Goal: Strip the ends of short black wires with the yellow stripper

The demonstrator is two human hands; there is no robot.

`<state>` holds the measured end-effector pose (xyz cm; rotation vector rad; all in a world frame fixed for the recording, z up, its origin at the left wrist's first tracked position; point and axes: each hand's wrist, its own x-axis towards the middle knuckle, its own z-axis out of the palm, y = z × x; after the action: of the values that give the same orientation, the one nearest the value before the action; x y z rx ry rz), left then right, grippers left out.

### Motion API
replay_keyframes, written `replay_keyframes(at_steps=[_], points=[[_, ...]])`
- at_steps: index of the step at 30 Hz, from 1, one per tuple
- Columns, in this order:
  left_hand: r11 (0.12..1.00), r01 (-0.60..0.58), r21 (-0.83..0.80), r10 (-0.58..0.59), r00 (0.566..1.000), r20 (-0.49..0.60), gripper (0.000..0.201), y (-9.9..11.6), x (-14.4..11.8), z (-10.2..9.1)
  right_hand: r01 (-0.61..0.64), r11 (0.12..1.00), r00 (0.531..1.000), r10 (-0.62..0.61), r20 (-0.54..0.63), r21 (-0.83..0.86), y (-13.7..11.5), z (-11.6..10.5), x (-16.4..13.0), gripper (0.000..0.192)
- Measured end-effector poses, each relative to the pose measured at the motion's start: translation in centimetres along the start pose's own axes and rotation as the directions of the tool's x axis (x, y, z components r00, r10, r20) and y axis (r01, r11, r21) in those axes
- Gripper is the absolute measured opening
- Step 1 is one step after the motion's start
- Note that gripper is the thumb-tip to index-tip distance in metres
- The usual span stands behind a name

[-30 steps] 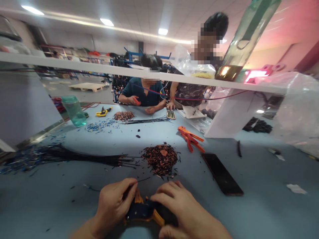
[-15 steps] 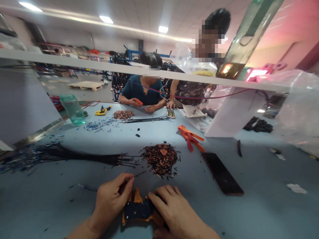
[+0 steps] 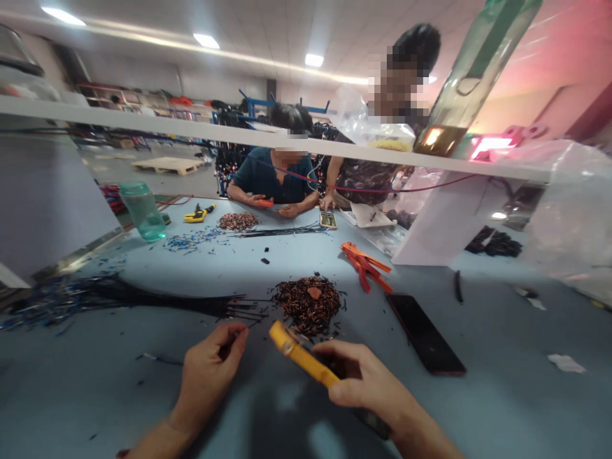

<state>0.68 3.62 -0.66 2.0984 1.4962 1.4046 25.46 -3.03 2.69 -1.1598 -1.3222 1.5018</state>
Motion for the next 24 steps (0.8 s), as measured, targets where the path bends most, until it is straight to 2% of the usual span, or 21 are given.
replay_keyframes(at_steps=[2,3,7,11,16,20,24], points=[[1.000,0.008,0.004,-0.008,1.000,0.006,0.019,0.1,0.0,0.0,-0.005,0.943,0.999,-0.006,0.032,0.333,0.6,0.2,0.1,0.052],[1.000,0.011,0.007,-0.012,1.000,0.011,0.019,0.1,-0.1,0.1,-0.009,0.895,0.999,-0.015,0.051,0.445,1.0,0.5,0.1,0.050],[1.000,0.024,-0.002,-0.024,0.999,0.029,0.021,-0.1,-0.3,0.2,-0.062,0.759,0.994,-0.012,0.110,0.648,2.2,2.1,0.0,0.044],[0.999,0.035,-0.031,-0.034,0.999,0.022,0.021,0.0,-0.5,0.4,-0.076,0.674,0.995,0.004,0.099,0.734,2.8,2.8,-0.1,0.041],[0.999,0.008,-0.038,-0.007,1.000,0.021,0.019,0.4,-0.5,0.4,-0.167,0.597,0.978,0.000,0.208,0.784,3.4,3.1,0.0,0.053],[0.999,-0.021,-0.027,0.021,1.000,0.016,0.019,0.5,-0.6,0.3,-0.200,0.619,0.974,0.043,0.222,0.759,4.3,3.5,0.2,0.062],[0.997,-0.071,-0.014,0.071,0.997,0.015,0.018,0.3,-0.9,0.4,-0.168,0.705,0.981,0.049,0.189,0.689,4.4,3.4,0.0,0.051]])
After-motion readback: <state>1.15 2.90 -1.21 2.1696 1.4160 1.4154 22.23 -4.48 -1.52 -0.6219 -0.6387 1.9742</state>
